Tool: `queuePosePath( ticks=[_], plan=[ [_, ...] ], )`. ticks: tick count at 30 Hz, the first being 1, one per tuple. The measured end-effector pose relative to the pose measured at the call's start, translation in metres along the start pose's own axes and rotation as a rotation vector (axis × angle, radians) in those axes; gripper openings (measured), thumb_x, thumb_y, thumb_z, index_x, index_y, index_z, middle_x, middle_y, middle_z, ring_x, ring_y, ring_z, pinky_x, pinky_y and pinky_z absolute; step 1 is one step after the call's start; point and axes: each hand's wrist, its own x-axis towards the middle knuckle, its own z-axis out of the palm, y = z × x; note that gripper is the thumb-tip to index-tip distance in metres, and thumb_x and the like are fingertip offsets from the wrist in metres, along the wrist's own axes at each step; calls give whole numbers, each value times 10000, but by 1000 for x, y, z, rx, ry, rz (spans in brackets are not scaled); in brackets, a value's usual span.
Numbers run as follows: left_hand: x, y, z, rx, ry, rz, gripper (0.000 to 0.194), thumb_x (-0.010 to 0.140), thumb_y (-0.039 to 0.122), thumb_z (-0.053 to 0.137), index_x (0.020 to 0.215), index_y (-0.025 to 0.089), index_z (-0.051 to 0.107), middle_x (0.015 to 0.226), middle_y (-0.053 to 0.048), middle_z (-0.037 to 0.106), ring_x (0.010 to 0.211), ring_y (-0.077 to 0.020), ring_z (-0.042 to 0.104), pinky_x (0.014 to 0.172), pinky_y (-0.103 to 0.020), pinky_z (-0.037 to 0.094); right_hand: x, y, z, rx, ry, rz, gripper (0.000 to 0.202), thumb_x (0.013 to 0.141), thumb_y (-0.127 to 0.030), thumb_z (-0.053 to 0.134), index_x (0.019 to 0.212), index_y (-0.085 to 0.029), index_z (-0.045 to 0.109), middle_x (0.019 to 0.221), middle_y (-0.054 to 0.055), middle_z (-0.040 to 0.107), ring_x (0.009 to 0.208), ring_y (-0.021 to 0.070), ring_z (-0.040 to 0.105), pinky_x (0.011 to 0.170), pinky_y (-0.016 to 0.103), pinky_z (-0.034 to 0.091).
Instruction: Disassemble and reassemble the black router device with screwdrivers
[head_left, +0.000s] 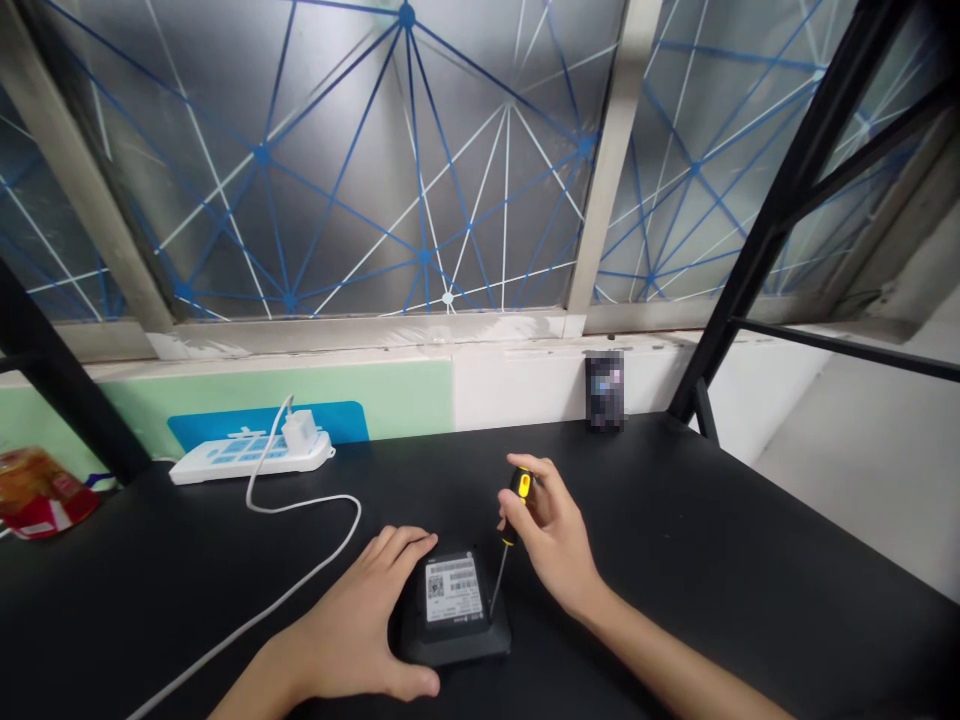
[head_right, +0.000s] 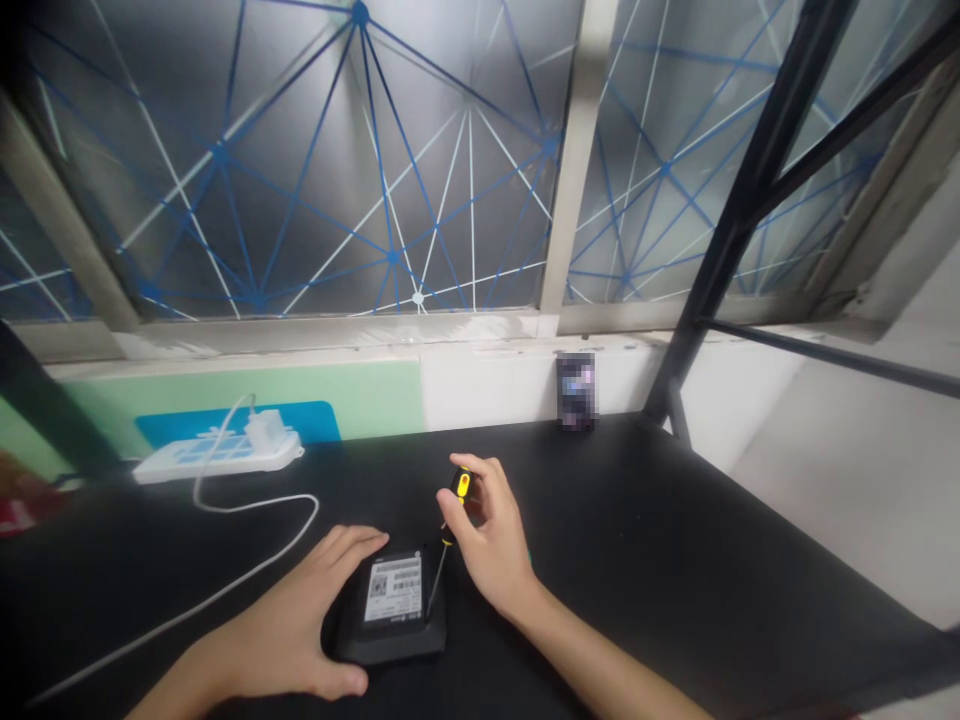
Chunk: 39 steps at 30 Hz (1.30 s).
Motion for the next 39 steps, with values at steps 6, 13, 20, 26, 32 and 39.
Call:
queuePosePath(
  ticks=[6,13,20,26,32,39],
  plan=[
    [0,-1,0,2,7,23,1122,579,519,894,1534,202,396,1558,-167,385,1442,-457,321,1214,-640,258,-1,-6,1,62,-37,-9,337,981,-449,532,1284,-318,599,1126,51,563,811,133,691,666,291,649],
    [0,-6,3,-37,49,62,1101,575,507,893,1526,242,407,1544,-148,411,1421,-457,355,1192,-650,299,-2,-4,1,98,-48,20,396,995,-451,502,1369,-343,571,1299,86,609,875,164,736,713,352,673],
    [0,-4,3,-4,46,56,1108,587,526,888,1527,202,399,1540,-165,412,1423,-441,355,1203,-629,287,-1,-3,1,112,-64,18,395,1000,-431,497,1384,-348,542,1265,73,602,869,147,729,729,333,660],
    [-1,-2,1,-7,60,78,1074,613,498,877,1527,224,384,1530,-154,419,1411,-425,372,1187,-615,313,0,-3,-2,-64,3,-57,342,914,-411,654,1236,-304,619,992,14,524,713,106,616,619,265,587],
    [-2,5,-3,31,50,82,1058,653,543,854,1528,192,373,1525,-159,419,1414,-413,369,1195,-593,306,2,-10,-6,-52,20,-64,390,965,-409,574,1350,-343,573,1027,29,612,709,113,603,653,288,560],
    [-1,4,-2,25,71,97,1063,637,538,866,1524,202,386,1519,-154,434,1411,-409,375,1197,-579,305,-7,-9,6,108,45,-11,398,933,-385,642,1320,-356,555,1109,25,588,771,129,682,758,342,629]
  ],
)
